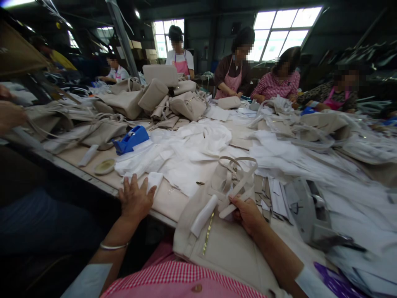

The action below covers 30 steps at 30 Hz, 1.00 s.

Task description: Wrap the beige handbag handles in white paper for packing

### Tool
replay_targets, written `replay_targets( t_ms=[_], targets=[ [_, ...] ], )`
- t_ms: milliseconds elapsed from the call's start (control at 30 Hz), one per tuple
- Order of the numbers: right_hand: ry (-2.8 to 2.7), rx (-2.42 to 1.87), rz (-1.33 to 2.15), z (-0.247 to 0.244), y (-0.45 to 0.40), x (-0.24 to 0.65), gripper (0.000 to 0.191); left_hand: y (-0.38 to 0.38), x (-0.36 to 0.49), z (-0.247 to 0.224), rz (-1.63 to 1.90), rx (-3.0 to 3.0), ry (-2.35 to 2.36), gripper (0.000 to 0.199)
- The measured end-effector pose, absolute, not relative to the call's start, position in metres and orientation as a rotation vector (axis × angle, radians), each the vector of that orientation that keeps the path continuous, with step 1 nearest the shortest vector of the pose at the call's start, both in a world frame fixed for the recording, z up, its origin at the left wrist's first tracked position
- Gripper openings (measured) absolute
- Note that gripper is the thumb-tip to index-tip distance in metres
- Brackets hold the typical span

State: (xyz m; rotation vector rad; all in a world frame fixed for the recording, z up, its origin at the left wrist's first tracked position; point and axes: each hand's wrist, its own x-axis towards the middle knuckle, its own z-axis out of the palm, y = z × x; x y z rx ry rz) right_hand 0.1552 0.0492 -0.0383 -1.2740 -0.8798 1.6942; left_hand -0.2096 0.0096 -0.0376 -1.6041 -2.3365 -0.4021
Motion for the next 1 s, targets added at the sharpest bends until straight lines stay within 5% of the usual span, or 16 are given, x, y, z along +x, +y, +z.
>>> replay_targets(
  t_ms=[333, 600, 1000],
  targets=[
    [-0.815, -1.323, 1.718, -0.051, 0.047, 0.161, 0.041, 0.002, -0.183, -0.030, -0.590, -1.900, -2.201, 0.051],
    [-0.817, -1.349, 1.702, -0.061, 0.048, 0.166, 0.043, 0.054, -0.327, 0.010, -0.733, -0.746, -2.671, 0.058],
    [-0.871, -1.341, 1.670, -0.051, 0.047, 0.152, 0.043, 0.093, -0.428, -0.001, -0.617, -0.896, -2.967, 0.063]
  ],
)
